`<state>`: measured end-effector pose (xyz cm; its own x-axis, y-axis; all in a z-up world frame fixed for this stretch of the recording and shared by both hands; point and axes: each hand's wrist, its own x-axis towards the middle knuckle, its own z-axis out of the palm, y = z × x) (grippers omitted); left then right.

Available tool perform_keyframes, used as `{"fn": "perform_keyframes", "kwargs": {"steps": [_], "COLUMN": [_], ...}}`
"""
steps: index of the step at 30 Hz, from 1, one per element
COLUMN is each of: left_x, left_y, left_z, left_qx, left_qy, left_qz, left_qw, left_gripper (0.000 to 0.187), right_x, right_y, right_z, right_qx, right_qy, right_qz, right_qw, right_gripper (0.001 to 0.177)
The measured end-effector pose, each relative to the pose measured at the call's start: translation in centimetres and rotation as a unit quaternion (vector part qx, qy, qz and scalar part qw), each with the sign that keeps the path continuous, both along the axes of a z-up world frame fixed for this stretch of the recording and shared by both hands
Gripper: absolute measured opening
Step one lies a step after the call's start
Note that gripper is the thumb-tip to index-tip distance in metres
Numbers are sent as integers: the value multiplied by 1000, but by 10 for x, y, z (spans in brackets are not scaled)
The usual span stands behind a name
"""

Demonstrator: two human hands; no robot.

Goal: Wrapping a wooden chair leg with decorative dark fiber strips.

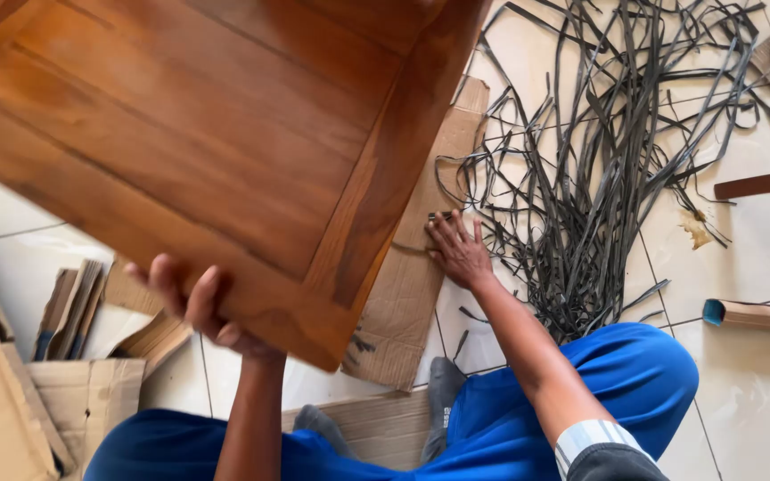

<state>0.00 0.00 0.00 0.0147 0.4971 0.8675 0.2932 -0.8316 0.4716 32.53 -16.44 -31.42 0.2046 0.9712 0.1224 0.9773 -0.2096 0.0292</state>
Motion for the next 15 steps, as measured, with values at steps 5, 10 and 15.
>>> {"fn": "perform_keyframes", "kwargs": {"steps": [5,10,15], "left_x": [16,-5,-24], "left_y": [-10,5,15], "left_z": [3,-9,-27], "left_qx": [-77,-42,-26], "left_qy": [-79,-52,-23], "left_qz": [36,67,7], "left_qw": [993,996,999], "left_gripper": [63,64,69], "right_x": [58,98,112], "right_y": [45,90,99], "right_z": [3,16,17], "right_qx": [-38,-111,-170], "right_qy": [17,42,157], "right_qz": [-40,-89,-203], "right_qw": [998,989,951], "right_gripper": [68,76,60]}}
